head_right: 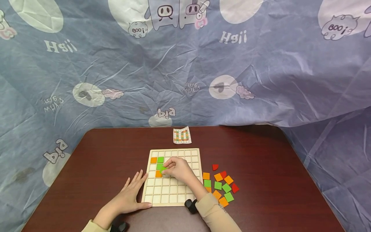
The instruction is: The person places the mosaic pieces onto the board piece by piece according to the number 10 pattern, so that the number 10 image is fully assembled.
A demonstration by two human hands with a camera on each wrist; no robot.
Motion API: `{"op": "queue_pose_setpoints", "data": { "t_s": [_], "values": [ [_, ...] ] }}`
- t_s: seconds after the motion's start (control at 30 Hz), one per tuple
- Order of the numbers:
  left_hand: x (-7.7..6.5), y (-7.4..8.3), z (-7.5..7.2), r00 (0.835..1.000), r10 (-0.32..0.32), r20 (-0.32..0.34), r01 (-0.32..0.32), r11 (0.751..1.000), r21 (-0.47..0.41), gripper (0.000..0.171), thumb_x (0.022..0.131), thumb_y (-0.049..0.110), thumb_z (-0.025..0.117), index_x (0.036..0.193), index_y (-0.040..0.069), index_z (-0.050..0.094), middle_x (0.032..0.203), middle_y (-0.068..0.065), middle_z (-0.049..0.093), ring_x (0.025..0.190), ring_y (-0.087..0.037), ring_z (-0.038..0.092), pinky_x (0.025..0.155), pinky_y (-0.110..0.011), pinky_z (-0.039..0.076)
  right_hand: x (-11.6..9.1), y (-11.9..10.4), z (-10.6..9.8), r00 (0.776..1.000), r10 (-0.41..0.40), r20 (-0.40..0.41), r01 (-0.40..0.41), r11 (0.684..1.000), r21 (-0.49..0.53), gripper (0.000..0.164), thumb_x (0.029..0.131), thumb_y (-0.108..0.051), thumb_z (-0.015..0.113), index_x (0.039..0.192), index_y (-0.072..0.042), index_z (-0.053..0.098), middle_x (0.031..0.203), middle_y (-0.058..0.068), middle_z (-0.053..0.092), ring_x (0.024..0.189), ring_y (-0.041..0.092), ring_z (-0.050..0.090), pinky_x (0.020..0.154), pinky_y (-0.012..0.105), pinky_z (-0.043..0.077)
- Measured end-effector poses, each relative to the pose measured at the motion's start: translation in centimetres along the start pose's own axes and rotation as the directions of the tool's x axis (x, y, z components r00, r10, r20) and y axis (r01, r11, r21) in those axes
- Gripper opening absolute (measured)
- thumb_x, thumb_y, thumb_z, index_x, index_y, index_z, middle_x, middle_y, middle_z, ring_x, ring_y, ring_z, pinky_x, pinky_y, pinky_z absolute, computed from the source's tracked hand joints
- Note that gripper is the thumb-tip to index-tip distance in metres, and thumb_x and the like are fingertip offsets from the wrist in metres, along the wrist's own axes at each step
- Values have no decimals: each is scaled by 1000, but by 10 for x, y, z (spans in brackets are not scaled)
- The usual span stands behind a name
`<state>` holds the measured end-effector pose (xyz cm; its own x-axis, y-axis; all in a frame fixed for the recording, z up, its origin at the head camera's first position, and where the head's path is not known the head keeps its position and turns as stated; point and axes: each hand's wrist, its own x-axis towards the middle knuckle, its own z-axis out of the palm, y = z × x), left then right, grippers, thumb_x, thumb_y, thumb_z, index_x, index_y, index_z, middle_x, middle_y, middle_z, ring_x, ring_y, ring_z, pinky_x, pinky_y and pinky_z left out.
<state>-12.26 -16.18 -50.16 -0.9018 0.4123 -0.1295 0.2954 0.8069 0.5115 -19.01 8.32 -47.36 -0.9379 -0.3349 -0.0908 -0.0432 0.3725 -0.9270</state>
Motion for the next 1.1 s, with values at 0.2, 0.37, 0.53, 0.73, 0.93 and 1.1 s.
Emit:
{"op": "queue_pose_setpoints", "data": {
  "t_s": [0.2,0.37,0.53,0.73,0.93,1.1],
  "values": [
    [1,-3,2,1000,5,-4,-5,1000,-2,113,75,62,76,157,4,23,163,-24,14,152,-38,12,119,-65,10,-1,-2,15,1000,17,-17,-19,997,-78,16,82,-16,80,93,-9,72,85,1,70,73,9,63,66,26,53],
    [2,-3,2,1000,10,-6,-10,1000,9,113,75,63,75,156,4,23,163,-24,14,152,-38,12,119,-65,11,0,-4,23,1000,-7,-2,7,991,-135,9,83,-12,78,89,-8,73,80,0,70,69,8,62,63,24,50],
    [1,-2,1,1000,6,-6,-6,1000,2,113,75,62,76,156,3,23,162,-25,15,152,-39,13,119,-65,11,0,-6,30,999,-37,13,39,979,-201,6,83,-9,77,87,-6,74,76,-1,69,65,7,60,59,22,50],
    [0,-2,2,1000,7,-14,-7,1000,-2,112,74,61,77,156,3,25,162,-25,15,152,-40,14,119,-65,11,0,-7,36,997,-75,10,75,950,-302,5,81,-8,79,82,-7,74,72,-3,68,63,3,56,60,19,48],
    [1,-2,2,1000,3,-5,-3,1000,7,113,75,63,75,156,4,23,163,-24,14,152,-38,12,119,-64,10,0,-8,40,997,-77,18,78,939,-336,5,80,-7,80,82,-7,74,71,-3,68,62,3,56,59,19,49],
    [1,-3,3,1000,1,-11,-1,1000,14,113,75,63,75,156,4,24,163,-23,14,152,-38,12,119,-64,11,1,-8,43,997,-79,22,81,923,-377,5,80,-6,80,80,-7,75,74,-2,68,65,4,56,61,19,49]
  ]
}}
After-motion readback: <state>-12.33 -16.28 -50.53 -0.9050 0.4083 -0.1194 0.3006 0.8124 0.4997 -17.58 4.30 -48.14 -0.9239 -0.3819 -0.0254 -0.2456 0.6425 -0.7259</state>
